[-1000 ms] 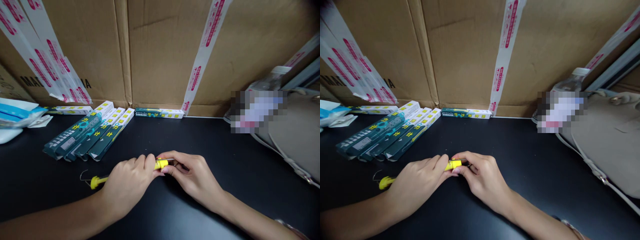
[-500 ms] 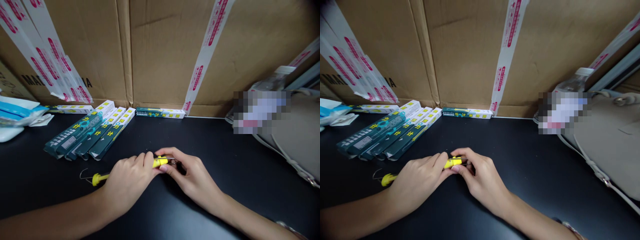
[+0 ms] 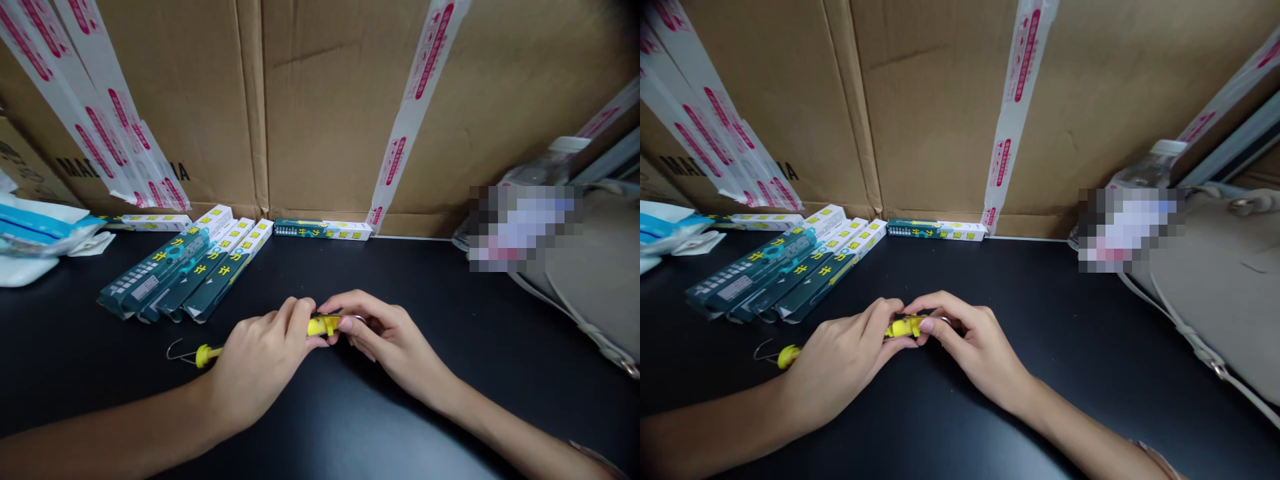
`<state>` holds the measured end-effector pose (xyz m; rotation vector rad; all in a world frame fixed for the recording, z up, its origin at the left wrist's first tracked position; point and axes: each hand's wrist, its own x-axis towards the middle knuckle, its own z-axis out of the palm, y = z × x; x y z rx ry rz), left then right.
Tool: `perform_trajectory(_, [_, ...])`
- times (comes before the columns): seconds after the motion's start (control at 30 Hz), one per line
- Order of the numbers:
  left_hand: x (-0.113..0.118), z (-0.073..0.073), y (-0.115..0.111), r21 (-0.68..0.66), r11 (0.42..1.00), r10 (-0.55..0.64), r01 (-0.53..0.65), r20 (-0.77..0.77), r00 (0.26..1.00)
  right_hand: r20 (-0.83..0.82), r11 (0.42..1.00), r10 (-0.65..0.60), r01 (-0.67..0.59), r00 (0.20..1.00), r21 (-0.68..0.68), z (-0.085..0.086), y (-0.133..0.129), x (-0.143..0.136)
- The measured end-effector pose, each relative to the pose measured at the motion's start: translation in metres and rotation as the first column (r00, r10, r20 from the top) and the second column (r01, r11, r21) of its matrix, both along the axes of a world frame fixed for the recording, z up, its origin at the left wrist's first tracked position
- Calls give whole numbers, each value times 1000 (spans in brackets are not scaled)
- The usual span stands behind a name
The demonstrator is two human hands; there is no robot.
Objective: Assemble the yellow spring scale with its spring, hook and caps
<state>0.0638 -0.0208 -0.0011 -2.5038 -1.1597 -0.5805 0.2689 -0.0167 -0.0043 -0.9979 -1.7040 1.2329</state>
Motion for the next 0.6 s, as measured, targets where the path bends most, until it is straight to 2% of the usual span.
perform_trajectory(0.17, [0,1,-1,25,999,-38,38,12,999,-12,996,-68,68,998,-61,3,-2,-3])
perform_trajectory(0.27, [-1,2,0,86,994,-72,72,-5,997,-30,987,-73,68,997,-148,4,-1,-3])
perform_trajectory(0.37, [-1,1,1,78,993,-83,85,-23,996,-42,977,-64,54,997,-206,3,1,-3])
perform_trajectory(0.5, [-1,1,1,29,995,-93,93,-3,996,-12,980,-53,50,999,-190,2,2,-3])
perform_trajectory(0.6, [-1,1,2,43,995,-95,95,-1,996,19,986,-54,57,998,-155,3,1,-4])
